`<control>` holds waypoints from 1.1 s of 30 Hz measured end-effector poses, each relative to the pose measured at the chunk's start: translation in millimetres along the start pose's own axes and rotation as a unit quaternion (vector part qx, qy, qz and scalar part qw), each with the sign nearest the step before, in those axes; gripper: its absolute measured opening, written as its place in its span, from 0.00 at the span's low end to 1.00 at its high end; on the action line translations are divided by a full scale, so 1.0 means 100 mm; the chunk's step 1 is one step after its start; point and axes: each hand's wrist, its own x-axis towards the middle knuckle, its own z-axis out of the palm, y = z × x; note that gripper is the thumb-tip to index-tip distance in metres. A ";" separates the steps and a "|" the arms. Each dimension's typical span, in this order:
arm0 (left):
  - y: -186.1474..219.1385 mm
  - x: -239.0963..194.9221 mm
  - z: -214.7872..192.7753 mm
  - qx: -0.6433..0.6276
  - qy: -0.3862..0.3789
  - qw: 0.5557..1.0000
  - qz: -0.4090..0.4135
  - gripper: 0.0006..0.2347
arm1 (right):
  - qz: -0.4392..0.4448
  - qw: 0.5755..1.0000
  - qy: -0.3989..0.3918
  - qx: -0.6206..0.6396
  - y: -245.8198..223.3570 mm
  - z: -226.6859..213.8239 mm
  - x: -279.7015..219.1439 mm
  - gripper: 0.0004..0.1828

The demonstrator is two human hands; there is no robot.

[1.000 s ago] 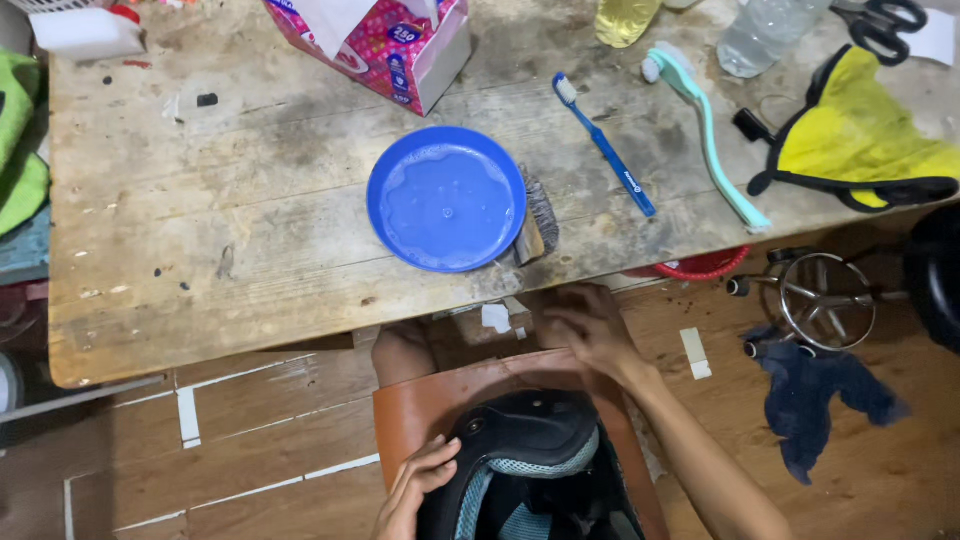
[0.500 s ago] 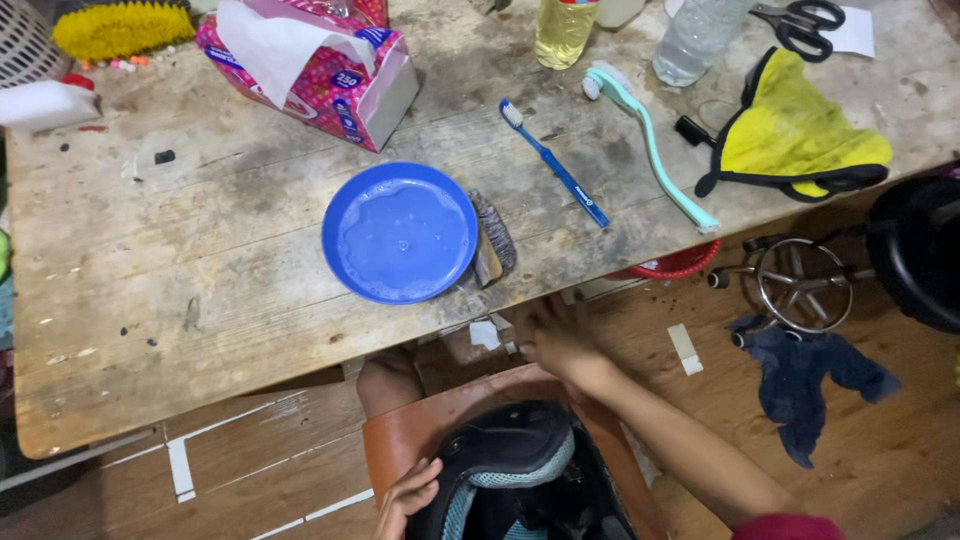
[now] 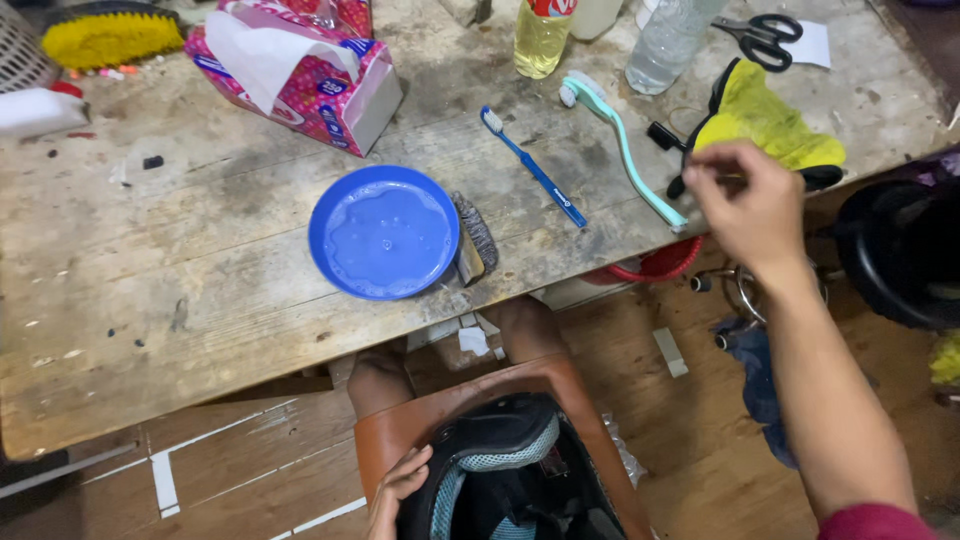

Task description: The person scrubs the interior padding of a motorcycle helmet using a toothbrush dipped in water from a blue bowl. They repeatedly dip the brush and scrub different sections of the helmet's inner lining while holding it on their lap.

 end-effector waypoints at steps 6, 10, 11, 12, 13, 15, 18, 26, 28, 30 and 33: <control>0.92 0.10 0.13 0.067 0.033 0.997 0.030 0.29 | 0.105 0.971 -0.102 -0.190 0.51 0.32 0.61 0.19; 0.86 0.11 0.17 0.070 0.067 0.994 0.046 0.30 | 0.035 0.947 -0.081 -0.307 0.59 0.46 0.64 0.21; 0.79 0.11 0.15 0.072 0.053 0.994 0.059 0.29 | 0.034 0.962 -0.065 -0.264 0.43 0.47 0.62 0.16; 0.72 0.11 0.13 0.074 0.038 0.994 0.073 0.28 | 0.032 0.974 -0.047 -0.219 0.27 0.48 0.61 0.12; 0.73 0.13 0.12 0.075 0.039 0.994 0.073 0.28 | 0.033 0.974 -0.047 -0.218 0.07 0.49 0.63 0.12; 0.76 0.16 0.10 0.062 0.021 0.996 0.052 0.25 | 0.094 0.984 -0.109 -0.104 -0.34 0.50 0.64 0.17; 0.88 0.20 0.11 0.070 0.034 0.994 0.073 0.24 | 0.076 0.964 -0.140 -0.212 -0.16 0.67 0.75 0.27; 0.93 0.19 0.08 0.058 0.040 0.996 0.051 0.21 | 0.062 0.964 -0.154 -0.206 0.26 0.84 0.87 0.17; 0.93 0.18 0.10 0.047 0.039 0.997 0.047 0.20 | 0.042 0.971 -0.147 -0.182 -0.01 0.73 0.82 0.21; 0.91 0.19 0.10 0.042 0.047 0.997 0.050 0.20 | 0.240 0.938 -0.248 -0.015 -0.67 0.51 0.73 0.21; 0.86 0.16 0.10 0.020 0.054 0.997 0.048 0.21 | 0.126 0.986 -0.104 -0.030 0.02 0.43 0.80 0.12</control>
